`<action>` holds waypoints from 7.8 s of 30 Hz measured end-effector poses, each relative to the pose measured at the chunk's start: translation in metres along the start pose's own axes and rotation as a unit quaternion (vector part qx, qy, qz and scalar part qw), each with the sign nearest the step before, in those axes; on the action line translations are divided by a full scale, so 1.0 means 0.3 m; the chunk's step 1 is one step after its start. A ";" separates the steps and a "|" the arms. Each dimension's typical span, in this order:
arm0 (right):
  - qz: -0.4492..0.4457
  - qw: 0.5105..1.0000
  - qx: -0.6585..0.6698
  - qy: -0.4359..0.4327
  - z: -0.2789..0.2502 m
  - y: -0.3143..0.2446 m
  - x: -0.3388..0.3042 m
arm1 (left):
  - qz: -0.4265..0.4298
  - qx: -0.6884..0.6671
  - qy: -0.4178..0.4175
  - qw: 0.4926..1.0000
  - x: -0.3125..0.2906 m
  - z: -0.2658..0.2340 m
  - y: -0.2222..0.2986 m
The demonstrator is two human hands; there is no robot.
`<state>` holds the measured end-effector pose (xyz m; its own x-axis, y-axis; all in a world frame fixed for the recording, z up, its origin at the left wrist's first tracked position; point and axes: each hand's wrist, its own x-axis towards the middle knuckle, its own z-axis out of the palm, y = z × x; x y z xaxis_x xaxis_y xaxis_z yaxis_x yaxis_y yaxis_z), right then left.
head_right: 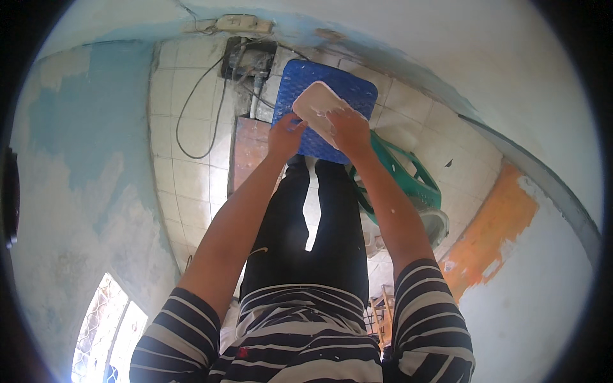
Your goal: The person applies plaster from a pink container onto a ceiling and wall using a putty knife, scraping the tool against the container edge to gather the material.
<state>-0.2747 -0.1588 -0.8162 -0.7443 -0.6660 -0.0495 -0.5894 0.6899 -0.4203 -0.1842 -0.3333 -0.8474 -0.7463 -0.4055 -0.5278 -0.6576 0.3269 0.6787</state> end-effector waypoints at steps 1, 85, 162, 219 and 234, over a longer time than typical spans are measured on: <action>-0.007 1.000 -0.023 0.002 0.005 0.003 -0.002 | -0.002 0.000 0.001 1.000 0.005 -0.002 -0.003; 0.091 0.991 0.083 0.052 0.077 0.033 -0.036 | -0.021 0.031 -0.039 0.999 0.036 0.006 0.021; 0.106 0.971 0.132 -0.166 0.093 0.018 0.036 | -0.019 -0.139 -0.040 0.989 0.035 0.121 -0.035; 0.211 0.976 0.049 -0.005 0.088 0.079 -0.038 | -0.019 -0.078 -0.043 0.996 0.052 0.116 0.063; 0.153 0.987 0.004 0.052 0.117 0.107 -0.020 | -0.012 -0.057 -0.018 0.998 0.058 0.147 0.123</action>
<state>-0.2781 -0.1426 -0.8611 -0.9155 -0.3941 -0.0815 -0.3304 0.8517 -0.4067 -0.2259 -0.2906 -0.8540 -0.7355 -0.3797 -0.5611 -0.6606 0.2178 0.7185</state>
